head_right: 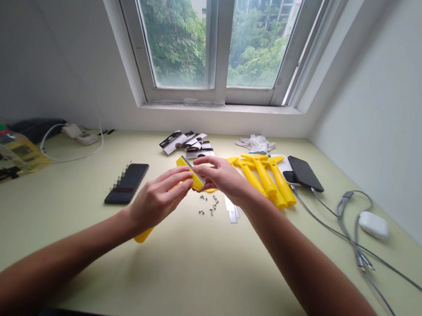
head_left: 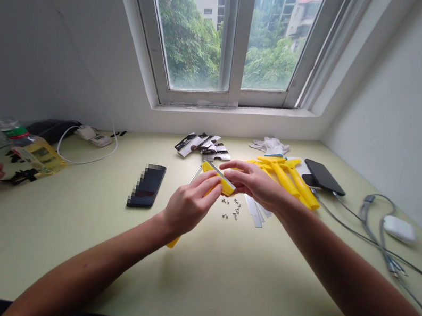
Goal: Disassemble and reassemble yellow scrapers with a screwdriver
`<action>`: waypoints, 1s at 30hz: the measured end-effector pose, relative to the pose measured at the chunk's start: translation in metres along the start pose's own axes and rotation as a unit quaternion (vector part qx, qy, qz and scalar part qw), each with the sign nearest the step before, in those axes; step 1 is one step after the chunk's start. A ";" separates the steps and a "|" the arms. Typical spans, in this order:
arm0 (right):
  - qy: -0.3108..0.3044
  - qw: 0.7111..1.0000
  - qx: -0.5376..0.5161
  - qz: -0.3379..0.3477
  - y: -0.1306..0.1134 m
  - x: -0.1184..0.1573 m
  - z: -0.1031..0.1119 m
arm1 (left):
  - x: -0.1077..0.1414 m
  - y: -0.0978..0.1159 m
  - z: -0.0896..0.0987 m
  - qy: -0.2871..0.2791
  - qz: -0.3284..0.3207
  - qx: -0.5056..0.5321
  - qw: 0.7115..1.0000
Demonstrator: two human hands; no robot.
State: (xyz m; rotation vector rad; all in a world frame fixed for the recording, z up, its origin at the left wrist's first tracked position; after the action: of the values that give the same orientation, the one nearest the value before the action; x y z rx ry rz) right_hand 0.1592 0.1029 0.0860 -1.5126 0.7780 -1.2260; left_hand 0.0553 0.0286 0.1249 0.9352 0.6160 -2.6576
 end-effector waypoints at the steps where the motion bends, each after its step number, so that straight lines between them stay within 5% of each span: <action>1: -0.007 1.000 -0.015 -0.002 0.000 0.001 0.000 | 0.000 0.000 0.001 0.005 -0.003 0.003 1.000; 8: -0.056 0.995 -0.078 -0.005 -0.010 0.011 -0.008 | -0.002 -0.008 0.017 0.069 0.018 0.069 0.995; 12: -0.079 0.994 -0.074 0.021 -0.021 0.016 -0.008 | 0.003 -0.041 0.022 0.130 0.159 0.180 0.962; 14: -0.083 0.996 0.008 0.042 -0.023 0.015 -0.003 | 0.017 -0.065 0.011 0.151 0.290 0.283 0.902; 16: -0.058 0.977 0.195 0.062 -0.018 0.009 0.004 | 0.037 -0.077 -0.011 0.158 0.407 0.400 0.806; 18: -0.019 0.909 0.409 0.070 -0.005 0.000 0.012 | 0.056 -0.075 -0.035 0.160 0.483 0.499 0.702; 21: 0.007 0.852 0.520 0.065 0.015 -0.016 0.017 | 0.084 -0.061 -0.063 0.159 0.561 0.567 0.583; 24: 0.010 0.831 0.552 0.072 0.032 -0.028 0.009 | 0.104 -0.047 -0.078 0.171 0.591 0.586 0.528; 30: 0.020 0.801 0.590 0.094 0.050 -0.039 -0.004 | 0.109 -0.026 -0.094 0.162 0.564 0.636 0.501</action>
State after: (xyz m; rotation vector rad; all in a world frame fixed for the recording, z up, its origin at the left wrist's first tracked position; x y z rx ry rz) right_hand 0.1491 0.1225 0.0267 -0.3547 0.0583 -1.1998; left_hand 0.0125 0.0846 -0.0033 1.3275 -1.6544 -1.2171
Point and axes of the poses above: each hand's wrist, its own x-axis away from the middle knuckle, its own z-axis out of the back of the hand, y = z × x, the point moved 10 cm from there along -x, towards the middle knuckle, and after that the axes turned 13 degrees about -z, right-handed, at the moved point
